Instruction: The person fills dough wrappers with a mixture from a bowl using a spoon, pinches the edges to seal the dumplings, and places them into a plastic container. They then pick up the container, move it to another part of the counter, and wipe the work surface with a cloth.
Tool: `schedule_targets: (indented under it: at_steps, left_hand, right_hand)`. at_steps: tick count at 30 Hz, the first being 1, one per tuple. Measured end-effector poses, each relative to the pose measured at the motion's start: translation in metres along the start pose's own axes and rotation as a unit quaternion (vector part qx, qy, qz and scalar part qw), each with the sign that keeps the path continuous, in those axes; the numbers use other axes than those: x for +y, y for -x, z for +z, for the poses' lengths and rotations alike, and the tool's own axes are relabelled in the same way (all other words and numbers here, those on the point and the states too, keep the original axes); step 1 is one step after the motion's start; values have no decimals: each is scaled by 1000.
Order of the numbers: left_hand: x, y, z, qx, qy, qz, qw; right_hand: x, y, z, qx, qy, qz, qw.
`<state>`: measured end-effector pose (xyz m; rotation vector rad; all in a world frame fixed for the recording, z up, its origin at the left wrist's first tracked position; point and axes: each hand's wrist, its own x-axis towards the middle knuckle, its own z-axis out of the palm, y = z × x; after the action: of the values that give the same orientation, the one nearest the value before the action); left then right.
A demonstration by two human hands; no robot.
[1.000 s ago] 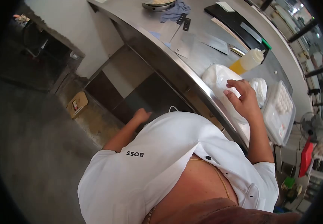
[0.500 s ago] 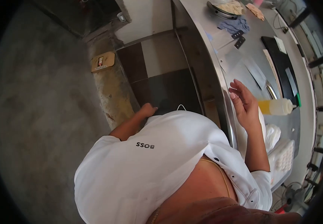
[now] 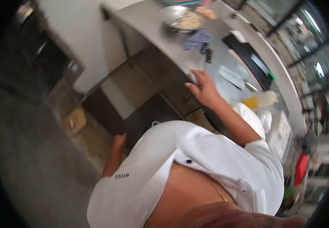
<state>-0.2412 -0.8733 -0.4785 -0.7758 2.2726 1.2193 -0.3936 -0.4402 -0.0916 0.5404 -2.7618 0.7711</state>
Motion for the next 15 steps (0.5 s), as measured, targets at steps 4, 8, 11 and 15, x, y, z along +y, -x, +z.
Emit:
schedule_targets:
  at_steps: [4,8,11,15]
  left_hand:
    - [-15,-61,-32,7,9,-11,1000]
    - [66,-53,-52,-41,111,-90,989]
    - [95,-68,-36,-87,11,53,995]
    - [119,-95,-9,-129,-22,187,974]
  right_hand:
    - [-1,-6,1,-9,-31,106,994]
    - [-15,-9,-7,-16,-24,145,989]
    - [-11,-13,-6,-21,-50,179,982]
    - [1,-14,-2,-22,-126,237,963]
